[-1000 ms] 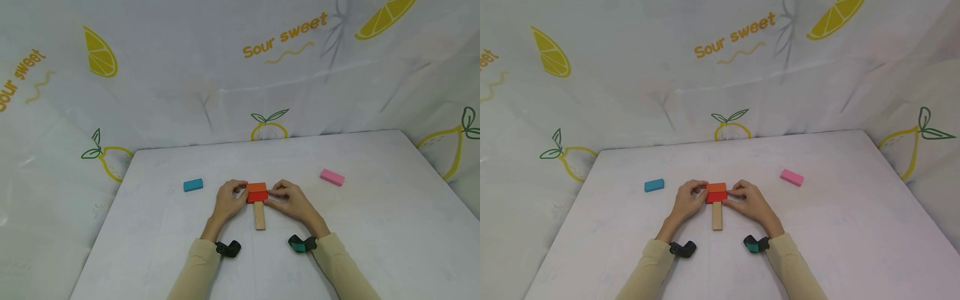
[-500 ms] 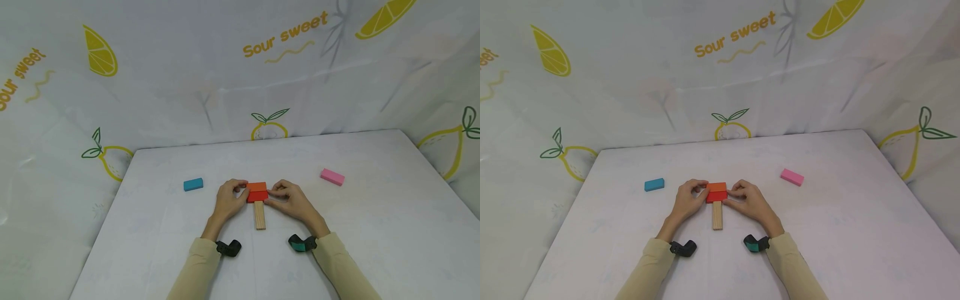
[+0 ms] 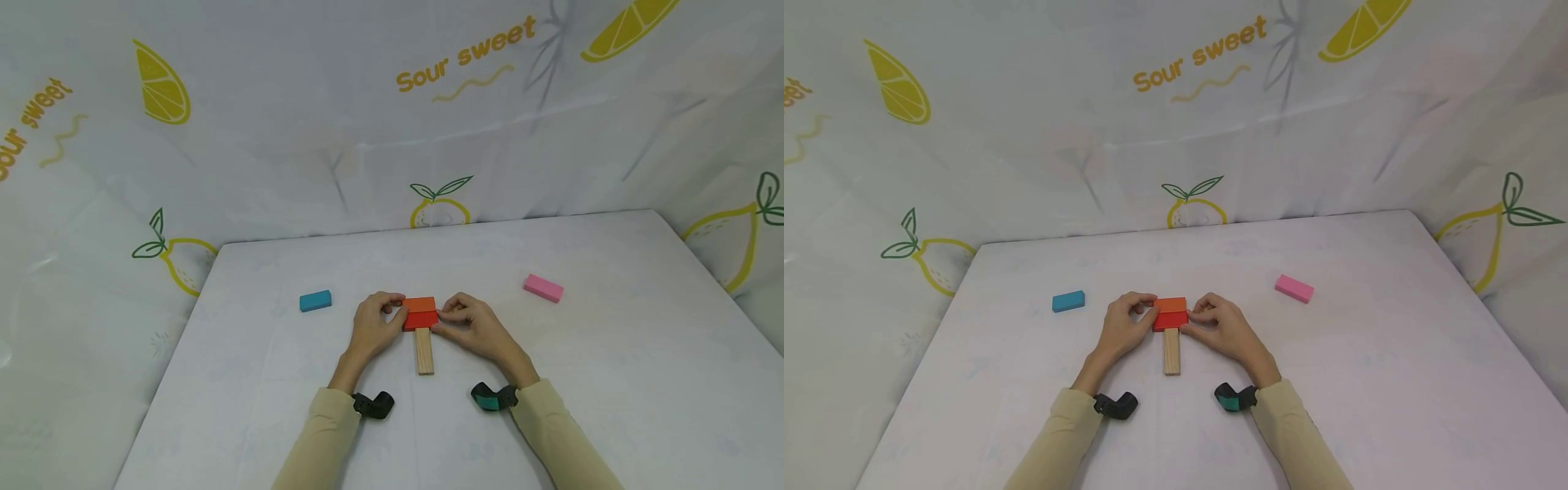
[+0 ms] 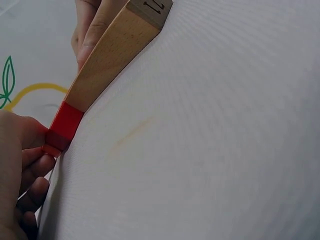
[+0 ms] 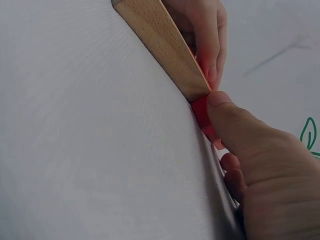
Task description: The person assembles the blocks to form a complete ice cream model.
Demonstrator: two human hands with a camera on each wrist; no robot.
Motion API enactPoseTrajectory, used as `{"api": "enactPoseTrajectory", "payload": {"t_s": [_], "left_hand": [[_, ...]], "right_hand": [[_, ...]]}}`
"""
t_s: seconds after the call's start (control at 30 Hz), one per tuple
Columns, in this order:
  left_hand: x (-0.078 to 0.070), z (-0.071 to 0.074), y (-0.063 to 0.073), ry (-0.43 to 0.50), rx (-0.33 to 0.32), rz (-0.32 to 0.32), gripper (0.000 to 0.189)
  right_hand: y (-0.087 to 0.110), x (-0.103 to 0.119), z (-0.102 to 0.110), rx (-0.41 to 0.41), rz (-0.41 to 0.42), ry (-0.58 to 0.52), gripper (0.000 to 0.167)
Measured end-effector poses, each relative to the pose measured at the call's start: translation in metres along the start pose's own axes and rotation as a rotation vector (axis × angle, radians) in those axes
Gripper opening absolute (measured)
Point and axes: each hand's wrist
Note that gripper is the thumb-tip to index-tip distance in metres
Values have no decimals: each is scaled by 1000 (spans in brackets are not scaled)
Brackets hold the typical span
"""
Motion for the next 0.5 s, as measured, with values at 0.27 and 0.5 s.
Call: {"api": "enactPoseTrajectory", "payload": {"t_s": [0.27, 0.5], "left_hand": [[1, 0, 0, -3, -11, -13, 21], [-1, 1, 0, 2, -12, -26, 21]], "right_hand": [[0, 1, -1, 0, 1, -6, 29], [0, -1, 0, -16, 7, 12, 33]]}}
Point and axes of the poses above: each hand's wrist, its own y-axis away from the middle knuckle, its own z-axis out of the back of the hand, x = y × z, and after that the axes turned 7 degrees about -x, right-handed
